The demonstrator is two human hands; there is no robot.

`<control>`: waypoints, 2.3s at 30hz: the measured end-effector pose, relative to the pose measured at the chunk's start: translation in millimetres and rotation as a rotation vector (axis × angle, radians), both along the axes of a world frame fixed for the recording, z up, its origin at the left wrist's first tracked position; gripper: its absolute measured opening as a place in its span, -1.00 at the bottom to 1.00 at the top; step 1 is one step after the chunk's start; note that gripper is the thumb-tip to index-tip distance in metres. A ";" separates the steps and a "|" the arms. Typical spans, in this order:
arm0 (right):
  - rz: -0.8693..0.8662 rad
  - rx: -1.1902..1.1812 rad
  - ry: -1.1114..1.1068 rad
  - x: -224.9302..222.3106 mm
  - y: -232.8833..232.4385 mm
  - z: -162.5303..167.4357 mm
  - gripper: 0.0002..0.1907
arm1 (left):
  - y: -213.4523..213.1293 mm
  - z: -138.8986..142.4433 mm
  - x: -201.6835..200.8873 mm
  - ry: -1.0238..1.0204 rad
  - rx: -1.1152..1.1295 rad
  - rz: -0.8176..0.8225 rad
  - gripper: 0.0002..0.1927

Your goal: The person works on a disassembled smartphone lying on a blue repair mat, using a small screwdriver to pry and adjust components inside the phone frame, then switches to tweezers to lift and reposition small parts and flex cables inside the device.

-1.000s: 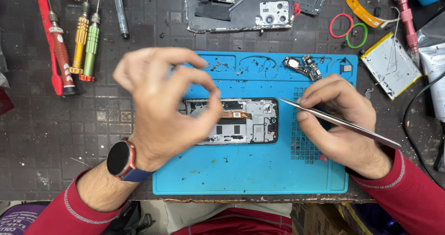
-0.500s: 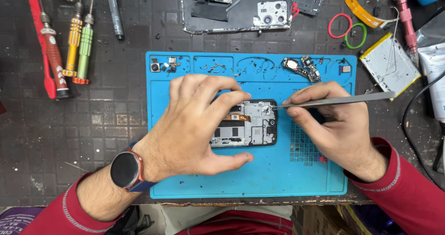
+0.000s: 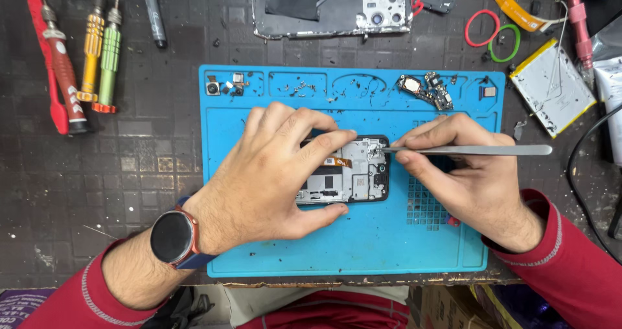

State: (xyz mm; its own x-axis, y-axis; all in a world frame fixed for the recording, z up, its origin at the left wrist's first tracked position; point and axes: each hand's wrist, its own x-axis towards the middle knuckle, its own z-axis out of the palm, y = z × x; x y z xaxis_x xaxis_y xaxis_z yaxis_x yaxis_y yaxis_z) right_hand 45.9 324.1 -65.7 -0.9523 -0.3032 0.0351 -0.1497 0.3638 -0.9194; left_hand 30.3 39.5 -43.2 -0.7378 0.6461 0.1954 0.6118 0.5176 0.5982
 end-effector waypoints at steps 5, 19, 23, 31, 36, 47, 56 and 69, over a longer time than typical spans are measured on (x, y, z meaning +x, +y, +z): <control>0.019 -0.006 0.038 -0.3 0.0 2.4 -0.85 | 1.0 -1.2 0.8 0.006 0.028 -0.011 -0.21; 0.024 -0.007 0.002 -3.0 3.1 -2.5 -0.85 | 5.2 -2.6 1.1 -0.007 0.012 -0.004 -0.21; -0.009 -0.070 -0.051 -2.1 3.5 -4.1 -0.83 | 4.5 -2.5 0.1 -0.008 0.020 -0.007 -0.20; 0.003 -0.005 -0.062 -3.0 3.4 -2.8 -0.83 | 2.0 -4.5 -0.9 0.005 0.032 -0.008 -0.21; 0.025 -0.022 -0.055 -2.2 3.3 -3.1 -0.84 | 1.6 -5.9 -0.5 0.002 0.028 -0.010 -0.22; 0.043 -0.009 0.027 -1.5 0.6 -0.2 -0.86 | 2.0 -5.8 0.2 -0.003 0.043 -0.012 -0.22; 0.002 -0.058 0.013 3.4 4.5 -4.4 -0.84 | 3.8 -5.0 1.7 -0.002 0.042 -0.016 -0.22; -0.022 -0.052 -0.083 0.9 1.6 -5.0 -0.84 | 0.4 -7.1 0.1 -0.005 0.045 -0.016 -0.23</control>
State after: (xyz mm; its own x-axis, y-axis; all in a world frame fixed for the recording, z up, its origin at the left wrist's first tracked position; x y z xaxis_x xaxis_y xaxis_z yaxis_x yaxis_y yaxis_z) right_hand 46.8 325.7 -70.7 -0.9589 -0.2824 -0.0289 -0.0650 0.3178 -0.9459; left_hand 30.4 39.9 -50.2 -0.7283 0.6488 0.2206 0.6167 0.4803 0.6237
